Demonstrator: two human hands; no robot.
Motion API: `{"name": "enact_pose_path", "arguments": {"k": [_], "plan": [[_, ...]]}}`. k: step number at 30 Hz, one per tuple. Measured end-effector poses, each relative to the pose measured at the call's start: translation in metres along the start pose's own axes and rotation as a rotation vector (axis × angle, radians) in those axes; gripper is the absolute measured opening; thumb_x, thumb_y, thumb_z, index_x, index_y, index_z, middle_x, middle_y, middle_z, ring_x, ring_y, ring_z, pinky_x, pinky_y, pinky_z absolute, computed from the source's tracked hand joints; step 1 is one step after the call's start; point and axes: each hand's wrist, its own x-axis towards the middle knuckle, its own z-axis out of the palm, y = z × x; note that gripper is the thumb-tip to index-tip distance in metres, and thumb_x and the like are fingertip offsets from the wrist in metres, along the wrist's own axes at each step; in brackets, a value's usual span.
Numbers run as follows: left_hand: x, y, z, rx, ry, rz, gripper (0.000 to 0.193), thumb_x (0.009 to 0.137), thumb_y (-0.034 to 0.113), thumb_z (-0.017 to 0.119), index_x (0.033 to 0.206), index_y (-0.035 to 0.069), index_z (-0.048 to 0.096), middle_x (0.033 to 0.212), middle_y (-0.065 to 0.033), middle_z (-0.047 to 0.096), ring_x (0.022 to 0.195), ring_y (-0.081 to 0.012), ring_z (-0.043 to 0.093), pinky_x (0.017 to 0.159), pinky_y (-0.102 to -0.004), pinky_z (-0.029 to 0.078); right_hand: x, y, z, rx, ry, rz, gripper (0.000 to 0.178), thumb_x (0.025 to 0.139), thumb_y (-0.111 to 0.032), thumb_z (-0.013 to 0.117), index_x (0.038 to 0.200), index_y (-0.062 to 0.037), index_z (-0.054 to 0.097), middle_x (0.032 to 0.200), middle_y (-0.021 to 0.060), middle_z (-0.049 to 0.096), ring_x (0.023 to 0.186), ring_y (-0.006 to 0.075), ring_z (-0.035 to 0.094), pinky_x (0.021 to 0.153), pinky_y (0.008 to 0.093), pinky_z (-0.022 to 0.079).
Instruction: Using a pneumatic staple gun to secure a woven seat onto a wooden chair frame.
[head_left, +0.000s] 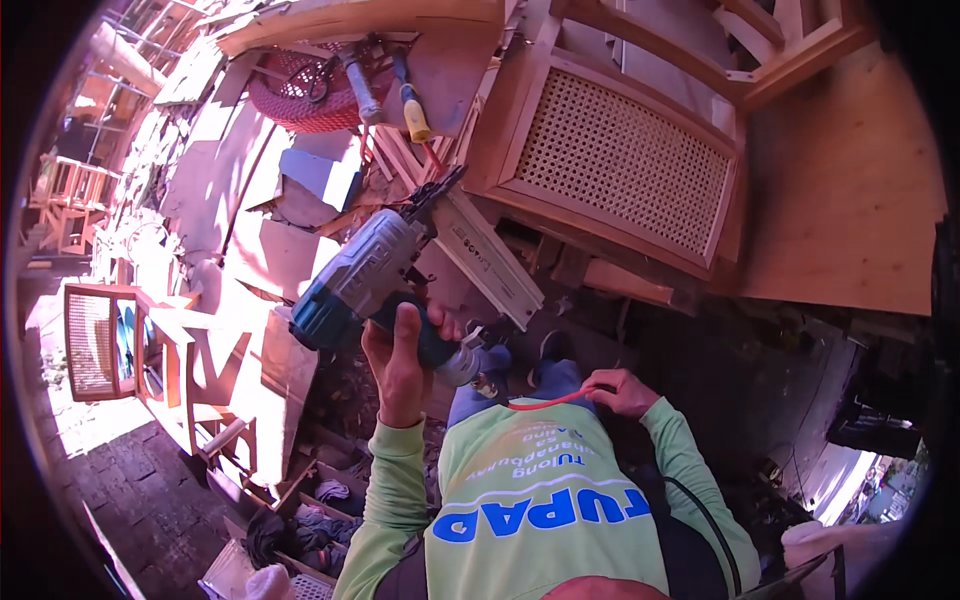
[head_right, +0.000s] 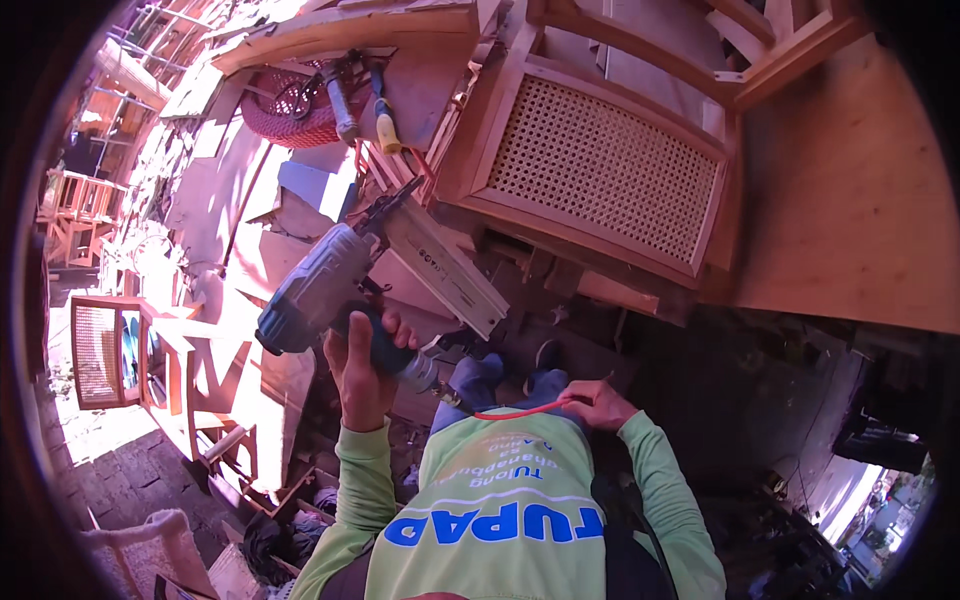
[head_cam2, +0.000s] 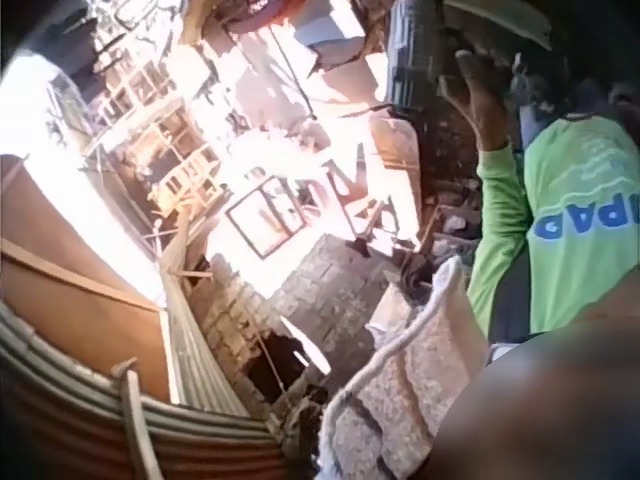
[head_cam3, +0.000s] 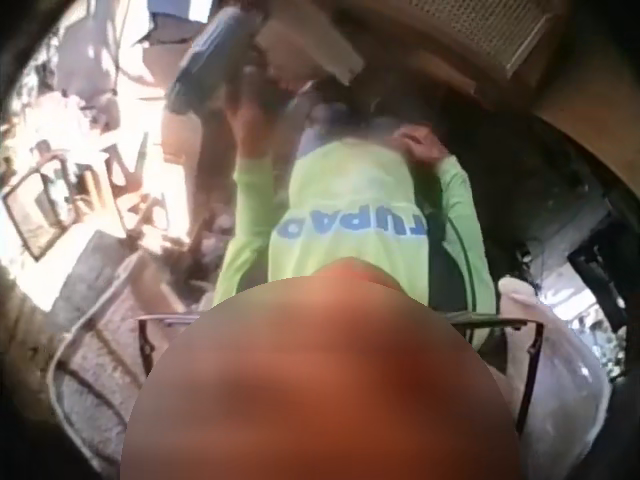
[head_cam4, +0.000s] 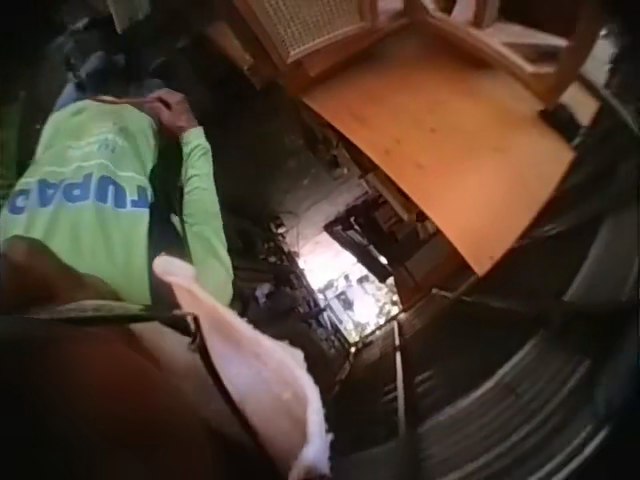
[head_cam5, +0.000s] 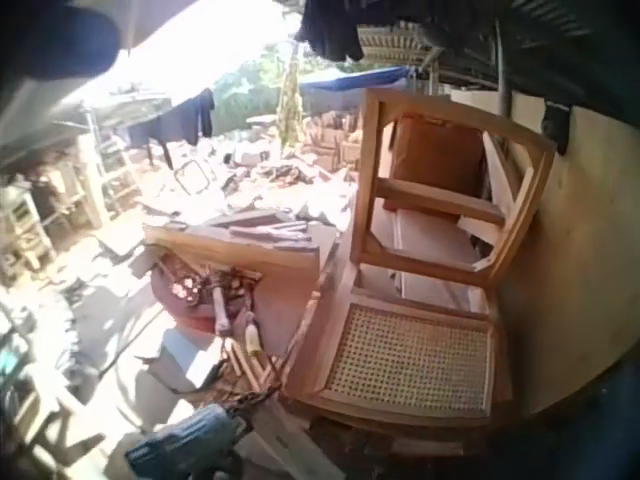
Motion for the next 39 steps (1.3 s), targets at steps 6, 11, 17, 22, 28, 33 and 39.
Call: {"name": "enact_pose_path", "arguments": {"k": [6, 11, 17, 22, 28, 33, 39], "plan": [[0.037, 0.029, 0.006, 0.278, 0.074, 0.121, 0.024, 0.105, 0.022, 0.066, 0.102, 0.0, 0.06, 0.08, -0.0051, 0.062, 0.066, -0.0139, 0.059, 0.061, -0.0297, 0.05, 0.035, -0.114, -0.055, -0.154, 0.138, -0.277, 0.013, 0.088, -0.007, 0.075, 0.099, -0.0005, 0.073, 0.09, 0.0085, 0.069, 0.087, 0.0192, 0.066, 0.082, 0.0329, 0.053], [0.057, 0.04, 0.034, 0.57, 0.104, 0.077, 0.028, 0.105, 0.023, 0.067, 0.088, 0.001, 0.063, 0.07, -0.0001, 0.061, 0.06, -0.0078, 0.057, 0.056, -0.0266, 0.046, 0.075, -0.128, -0.078, -0.225, -0.154, -0.291, 0.015, 0.09, -0.008, 0.077, 0.102, -0.0013, 0.073, 0.091, 0.0064, 0.07, 0.09, 0.0169, 0.068, 0.085, 0.0324, 0.054], [0.09, 0.04, 0.074, 0.779, 0.058, 0.089, 0.026, 0.103, 0.021, 0.067, 0.086, 0.002, 0.067, 0.07, -0.0006, 0.064, 0.058, -0.0072, 0.059, 0.052, -0.0249, 0.046, 0.113, -0.146, -0.128, -0.161, -0.257, -0.244, 0.022, 0.092, -0.011, 0.076, 0.11, -0.0019, 0.069, 0.099, 0.0061, 0.07, 0.097, 0.0163, 0.068, 0.091, 0.0326, 0.054], [0.116, 0.03, 0.095, 0.919, 0.082, 0.109, 0.026, 0.103, 0.022, 0.068, 0.088, 0.0, 0.069, 0.069, -0.0013, 0.065, 0.056, -0.0068, 0.058, 0.051, -0.0254, 0.044, 0.171, -0.192, -0.209, -0.751, 0.919, -0.708, 0.04, 0.084, -0.006, 0.078, 0.12, 0.0012, 0.062, 0.121, 0.017, 0.064, 0.114, 0.0364, 0.062, 0.101, 0.0434, 0.051], [0.15, 0.019, 0.116, 1.048, 0.098, 0.148, 0.027, 0.102, 0.022, 0.069, 0.09, -0.002, 0.069, 0.07, -0.0017, 0.066, 0.056, -0.0071, 0.058, 0.051, -0.0259, 0.044, 0.264, -0.215, -0.235, -0.88, 1.315, -0.675, 0.078, 0.08, -0.033, 0.086, 0.139, 0.0032, 0.051, 0.144, 0.0233, 0.051, 0.139, 0.0429, 0.045, 0.119, 0.0544, 0.034], [0.172, 0.01, 0.108, 1.172, 0.035, 0.222, 0.027, 0.101, 0.024, 0.071, 0.093, -0.002, 0.068, 0.072, -0.0027, 0.067, 0.058, -0.0078, 0.06, 0.051, -0.0263, 0.046, 0.312, -0.212, -0.227, -0.903, 1.32, -0.521, 0.112, 0.079, -0.064, 0.079, 0.154, 0.0062, 0.035, 0.163, 0.0262, 0.031, 0.156, 0.0438, 0.023, 0.127, 0.06, 0.014], [0.197, 0.024, 0.127, 1.171, -0.023, 0.162, 0.029, 0.098, 0.026, 0.074, 0.099, -0.001, 0.066, 0.073, -0.0038, 0.069, 0.057, -0.0091, 0.062, 0.053, -0.027, 0.049, 0.317, -0.216, -0.221, -0.912, 1.269, -0.475, 0.113, 0.081, -0.067, 0.074, 0.155, 0.0075, 0.033, 0.166, 0.027, 0.027, 0.158, 0.0439, 0.018, 0.127, 0.0612, 0.011]]}}
